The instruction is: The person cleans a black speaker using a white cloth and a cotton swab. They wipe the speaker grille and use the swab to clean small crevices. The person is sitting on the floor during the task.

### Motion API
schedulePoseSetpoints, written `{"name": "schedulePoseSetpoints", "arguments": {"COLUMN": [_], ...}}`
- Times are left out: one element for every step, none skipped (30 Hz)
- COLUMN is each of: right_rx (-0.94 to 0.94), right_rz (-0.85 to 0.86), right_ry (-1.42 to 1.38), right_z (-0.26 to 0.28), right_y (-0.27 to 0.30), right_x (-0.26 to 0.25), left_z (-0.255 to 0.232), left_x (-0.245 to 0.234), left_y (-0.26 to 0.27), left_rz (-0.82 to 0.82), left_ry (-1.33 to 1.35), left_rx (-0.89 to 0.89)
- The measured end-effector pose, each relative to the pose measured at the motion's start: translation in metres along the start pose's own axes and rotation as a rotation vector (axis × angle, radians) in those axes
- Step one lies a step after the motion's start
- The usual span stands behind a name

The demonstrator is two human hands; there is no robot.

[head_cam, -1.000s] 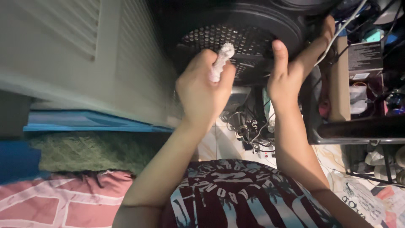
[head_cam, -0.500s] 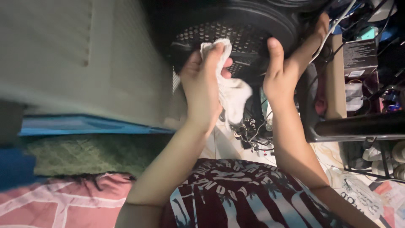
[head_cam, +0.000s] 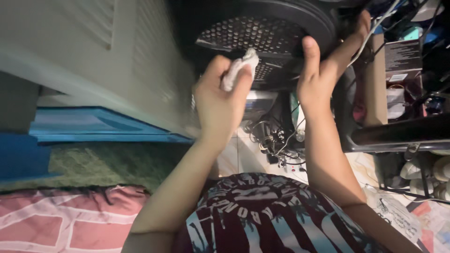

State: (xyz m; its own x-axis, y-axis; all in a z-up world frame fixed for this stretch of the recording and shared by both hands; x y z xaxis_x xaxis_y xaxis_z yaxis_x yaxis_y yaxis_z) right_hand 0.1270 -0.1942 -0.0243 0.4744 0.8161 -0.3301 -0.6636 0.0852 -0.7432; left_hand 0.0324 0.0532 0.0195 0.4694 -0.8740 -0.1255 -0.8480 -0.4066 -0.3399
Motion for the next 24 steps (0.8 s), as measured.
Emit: {"name": "schedulePoseSetpoints", "arguments": {"right_rx": [0.001, 0.008, 0.008, 0.008, 0.002, -0.002, -0.007, -0.009, -0.005, -0.002, 0.007, 0.013, 0.019, 0.021, 0.020, 0.019, 0.015, 0.009, 0.004, -0.002, -0.003, -0.004, 0.000, 0.000], "right_rz": [0.003, 0.006, 0.006, 0.005, 0.003, 0.002, -0.002, -0.005, -0.005, -0.004, -0.002, -0.004, 0.002, 0.003, 0.000, -0.003, -0.007, -0.011, -0.013, -0.016, -0.016, -0.015, -0.015, -0.018], "right_ry": [-0.016, -0.030, -0.042, -0.053, -0.060, -0.056, -0.054, -0.041, -0.032, -0.023, -0.015, -0.018, -0.021, -0.034, -0.036, -0.038, -0.027, -0.023, -0.022, -0.029, -0.042, -0.054, -0.073, -0.082], "right_z": [0.000, -0.001, -0.002, -0.002, -0.002, -0.001, -0.001, -0.001, -0.001, 0.000, -0.001, -0.002, -0.003, -0.003, -0.004, -0.004, -0.004, -0.004, -0.003, -0.002, -0.002, 0.000, 0.001, 0.003], "right_y": [0.000, 0.001, 0.001, 0.000, 0.001, 0.001, 0.000, -0.001, -0.001, -0.001, 0.000, 0.000, 0.001, 0.001, 0.001, 0.000, 0.000, -0.001, -0.001, -0.001, -0.001, -0.001, -0.002, -0.003], "right_x": [0.000, 0.000, 0.001, 0.002, 0.003, 0.002, 0.003, 0.002, 0.002, 0.003, 0.002, 0.002, 0.001, 0.001, 0.001, 0.002, 0.002, 0.002, 0.002, 0.002, 0.002, 0.002, 0.002, 0.003], "left_z": [-0.010, -0.020, -0.030, -0.030, -0.030, -0.030, -0.030, -0.031, -0.032, -0.031, -0.030, -0.029, -0.028, -0.028, -0.029, -0.028, -0.028, -0.028, -0.026, -0.024, -0.023, -0.015, -0.007, 0.002], "left_x": [-0.003, -0.004, -0.005, -0.003, 0.000, 0.003, 0.004, 0.005, 0.006, 0.007, 0.009, 0.012, 0.014, 0.017, 0.019, 0.021, 0.023, 0.024, 0.024, 0.023, 0.021, 0.021, 0.021, 0.022], "left_y": [0.000, 0.000, 0.000, -0.002, -0.004, -0.006, -0.007, -0.009, -0.011, -0.013, -0.014, -0.016, -0.018, -0.021, -0.023, -0.026, -0.028, -0.029, -0.030, -0.030, -0.030, -0.031, -0.031, -0.031], "left_rz": [-0.031, -0.061, -0.088, -0.078, -0.067, -0.055, -0.066, -0.076, -0.085, -0.083, -0.078, -0.073, -0.082, -0.090, -0.099, -0.110, -0.122, -0.134, -0.142, -0.150, -0.161, -0.141, -0.124, -0.105], "left_ry": [-0.061, -0.123, -0.185, -0.242, -0.298, -0.353, -0.345, -0.338, -0.331, -0.338, -0.343, -0.348, -0.366, -0.383, -0.401, -0.391, -0.379, -0.368, -0.327, -0.287, -0.247, -0.175, -0.105, -0.034], "left_rx": [0.101, 0.202, 0.306, 0.311, 0.314, 0.318, 0.331, 0.344, 0.356, 0.362, 0.367, 0.373, 0.385, 0.398, 0.413, 0.410, 0.407, 0.404, 0.382, 0.360, 0.338, 0.245, 0.155, 0.065]}}
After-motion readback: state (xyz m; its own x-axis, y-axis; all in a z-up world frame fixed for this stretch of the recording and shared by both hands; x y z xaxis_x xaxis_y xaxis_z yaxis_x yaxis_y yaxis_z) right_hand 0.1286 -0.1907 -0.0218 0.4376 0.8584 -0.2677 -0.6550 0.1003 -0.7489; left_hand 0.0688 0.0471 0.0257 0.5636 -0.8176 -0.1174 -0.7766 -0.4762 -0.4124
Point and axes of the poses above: each hand's wrist, its own y-axis away from the middle knuckle, its own x-axis out of the palm, z = x × y, the point moved 9 cm from there along -y, towards the middle knuckle, and after that the axes turned 1 degree about -z, right-handed, at the moved point
